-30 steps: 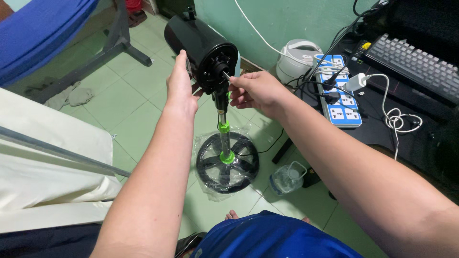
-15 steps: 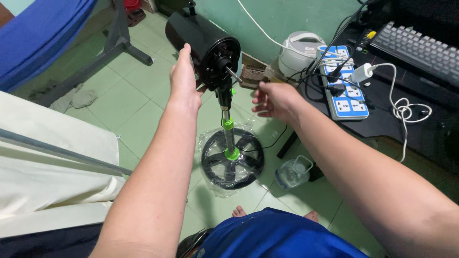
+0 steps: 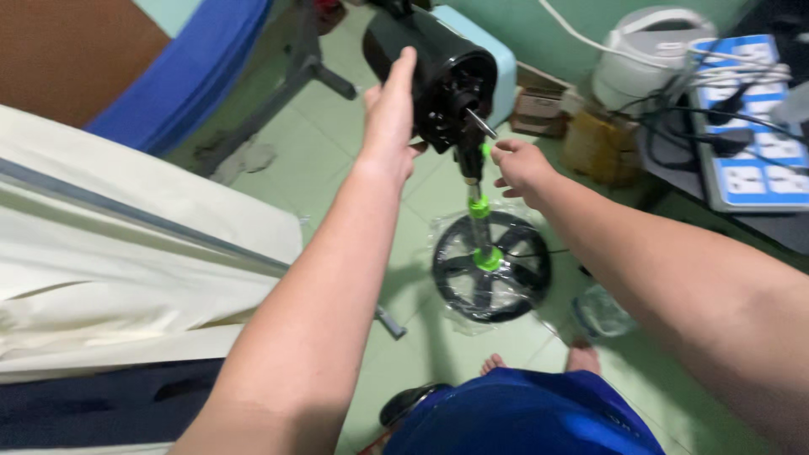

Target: The person assembles a standing fan by attaching the motor housing to the stand, wrapping the power cord, and placing the fan blades and front grill onto the unit. The person handles the motor, blades, and grill components by hand.

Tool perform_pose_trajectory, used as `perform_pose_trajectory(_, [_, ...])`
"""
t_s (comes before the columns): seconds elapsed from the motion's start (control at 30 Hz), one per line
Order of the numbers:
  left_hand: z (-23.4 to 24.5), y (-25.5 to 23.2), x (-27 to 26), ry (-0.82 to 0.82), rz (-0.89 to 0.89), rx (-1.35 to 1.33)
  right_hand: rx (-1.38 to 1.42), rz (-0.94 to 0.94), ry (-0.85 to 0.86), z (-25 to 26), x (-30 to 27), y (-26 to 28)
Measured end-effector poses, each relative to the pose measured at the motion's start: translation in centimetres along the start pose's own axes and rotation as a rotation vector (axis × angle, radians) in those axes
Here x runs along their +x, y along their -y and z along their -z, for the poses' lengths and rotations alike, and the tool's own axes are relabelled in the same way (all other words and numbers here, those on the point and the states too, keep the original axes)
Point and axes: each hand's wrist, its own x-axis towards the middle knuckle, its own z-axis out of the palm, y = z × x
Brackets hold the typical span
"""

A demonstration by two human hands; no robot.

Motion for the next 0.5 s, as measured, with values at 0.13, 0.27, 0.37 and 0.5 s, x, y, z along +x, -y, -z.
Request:
perform_pose_trajectory(0.13, [-1.4,-1.3,0.8,-0.092,0.062,-0.052,-0.063,0.030,0.012,-1.1,4.0,-0.5])
perform_pose_trajectory(0.27, [-2.7,-1.9,2.5,-0.132,0.113,-0.140,-0.311,0.268,0.022,0.2,5.6,-1.4])
perform_pose_trajectory(0.37, [-3.9,-1.3,3.7,-0.164,0.088,-0.258,-0.439,0.282,0.025,1.2,5.2,-0.7])
perform_pose_trajectory(0.5, [-5.3,-1.0,4.9,-0.311,0.036,-0.283,-0.482,0.287,-0.022,1.5,4.5,-0.2])
